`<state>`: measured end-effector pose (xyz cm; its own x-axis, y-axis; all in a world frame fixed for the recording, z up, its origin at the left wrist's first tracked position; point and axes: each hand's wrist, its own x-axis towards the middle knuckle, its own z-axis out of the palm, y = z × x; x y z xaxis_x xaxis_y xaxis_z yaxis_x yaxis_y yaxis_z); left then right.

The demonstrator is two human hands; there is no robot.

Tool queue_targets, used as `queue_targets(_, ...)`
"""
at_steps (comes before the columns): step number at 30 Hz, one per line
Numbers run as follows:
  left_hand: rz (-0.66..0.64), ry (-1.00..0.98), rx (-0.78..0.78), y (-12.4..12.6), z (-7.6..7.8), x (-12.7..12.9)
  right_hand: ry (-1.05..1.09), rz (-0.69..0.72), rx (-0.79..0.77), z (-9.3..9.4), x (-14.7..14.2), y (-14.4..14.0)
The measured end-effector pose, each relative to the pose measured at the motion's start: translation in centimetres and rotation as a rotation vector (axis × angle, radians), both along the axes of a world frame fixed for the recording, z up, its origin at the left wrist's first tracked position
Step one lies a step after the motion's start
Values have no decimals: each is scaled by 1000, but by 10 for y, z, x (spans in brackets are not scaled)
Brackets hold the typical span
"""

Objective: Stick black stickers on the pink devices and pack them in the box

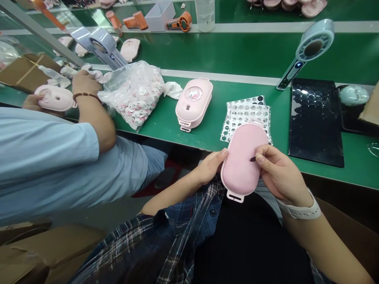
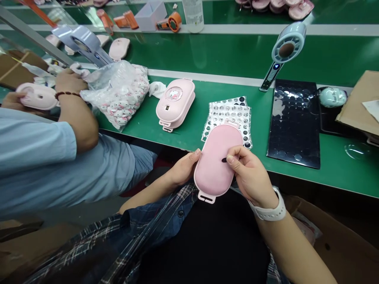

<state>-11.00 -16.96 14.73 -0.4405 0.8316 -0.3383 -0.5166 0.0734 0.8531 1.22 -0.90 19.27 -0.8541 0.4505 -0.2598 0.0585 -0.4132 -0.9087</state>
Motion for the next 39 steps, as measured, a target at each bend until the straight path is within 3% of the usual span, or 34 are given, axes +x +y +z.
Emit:
queue_targets(3, 10, -107, 11, 1, -4, 2, -17, 12, -99, 3, 0, 3)
queue_targets(9, -2, -136, 33, 0, -6, 3, -19, -15, -178, 1, 1, 10)
queue_targets(13, -82, -8, 132, -2, 1, 1, 61, 6, -121, 4, 5, 11)
queue_targets(16, -140, 78, 123, -3, 9, -1, 137, 66, -48, 8, 9, 10)
queue_targets(22, -119, 85, 161, -3, 9, -2, 239, 110, 14, 5, 16, 12)
queue_targets(33, -46, -407, 231, 0, -5, 0, 410, 73, -242, 5, 16, 9)
queue_targets(39, -139, -547, 237, -3, -13, 0, 408, 49, -263, 2, 16, 10)
